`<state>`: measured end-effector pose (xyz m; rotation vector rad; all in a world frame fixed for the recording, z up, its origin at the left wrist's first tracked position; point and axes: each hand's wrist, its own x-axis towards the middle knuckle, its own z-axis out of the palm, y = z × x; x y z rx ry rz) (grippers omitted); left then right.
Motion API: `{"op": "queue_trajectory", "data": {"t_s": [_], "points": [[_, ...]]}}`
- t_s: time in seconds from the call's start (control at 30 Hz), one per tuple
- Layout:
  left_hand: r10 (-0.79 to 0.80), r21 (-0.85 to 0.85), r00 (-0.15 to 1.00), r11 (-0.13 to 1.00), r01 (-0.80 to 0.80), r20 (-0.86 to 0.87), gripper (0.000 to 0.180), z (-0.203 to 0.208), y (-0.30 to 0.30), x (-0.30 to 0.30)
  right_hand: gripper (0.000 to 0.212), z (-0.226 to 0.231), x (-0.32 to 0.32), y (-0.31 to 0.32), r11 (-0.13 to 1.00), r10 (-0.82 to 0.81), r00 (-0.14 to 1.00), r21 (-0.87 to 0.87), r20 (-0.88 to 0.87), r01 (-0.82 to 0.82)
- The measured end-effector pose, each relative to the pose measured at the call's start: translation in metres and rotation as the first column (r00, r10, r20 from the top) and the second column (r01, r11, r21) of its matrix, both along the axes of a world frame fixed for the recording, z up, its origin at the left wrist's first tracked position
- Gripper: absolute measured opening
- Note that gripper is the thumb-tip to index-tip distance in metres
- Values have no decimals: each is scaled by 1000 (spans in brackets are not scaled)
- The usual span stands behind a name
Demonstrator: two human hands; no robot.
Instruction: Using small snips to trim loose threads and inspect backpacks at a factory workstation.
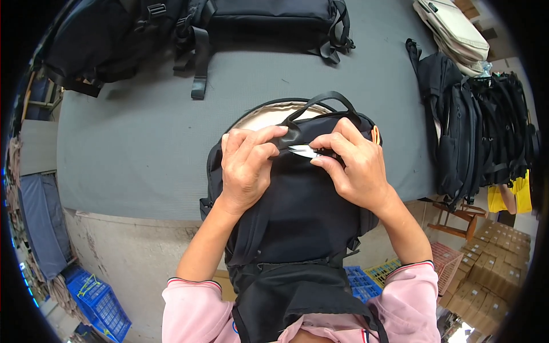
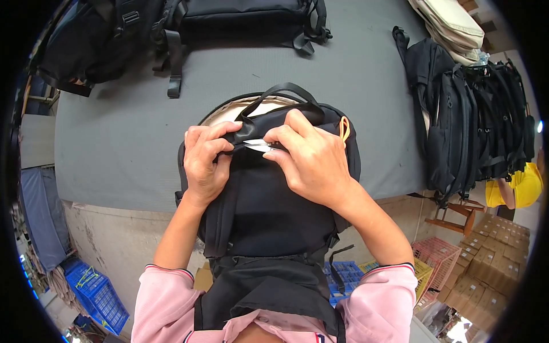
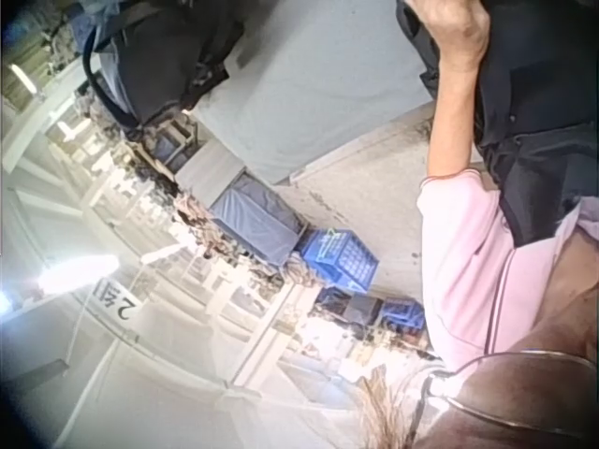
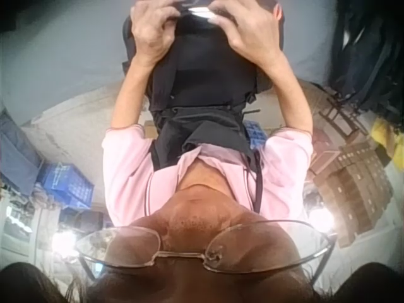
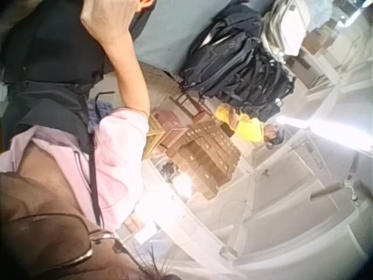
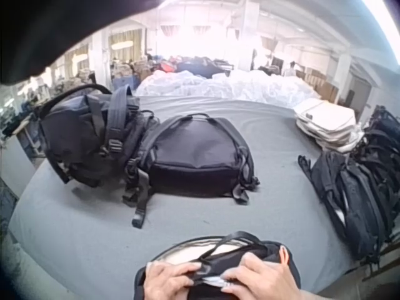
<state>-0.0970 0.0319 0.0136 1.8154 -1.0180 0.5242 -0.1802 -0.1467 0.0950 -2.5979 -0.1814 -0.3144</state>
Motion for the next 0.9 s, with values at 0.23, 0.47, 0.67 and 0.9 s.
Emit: {"op": "queue_trajectory", "data": {"t_s": [0.23, 0.47, 0.67, 0.9], "points": [[6, 0, 1000, 1000, -6, 6, 28, -2, -1, 0, 19, -5, 1, -5, 998, 15, 1000, 56, 5, -16], [2, 8, 1000, 1000, -2, -1, 28, 0, -1, 1, 18, -7, 8, -8, 981, 40, 995, 194, -93, -22], [2, 13, 1000, 1000, -2, 0, 27, -1, -1, 1, 14, -1, 11, -8, 950, 16, 966, 305, -257, 65], [-24, 65, 1000, 998, 24, 5, 36, 0, 2, 0, 13, 8, 15, -5, 952, -43, 922, 265, -386, 155]]}}
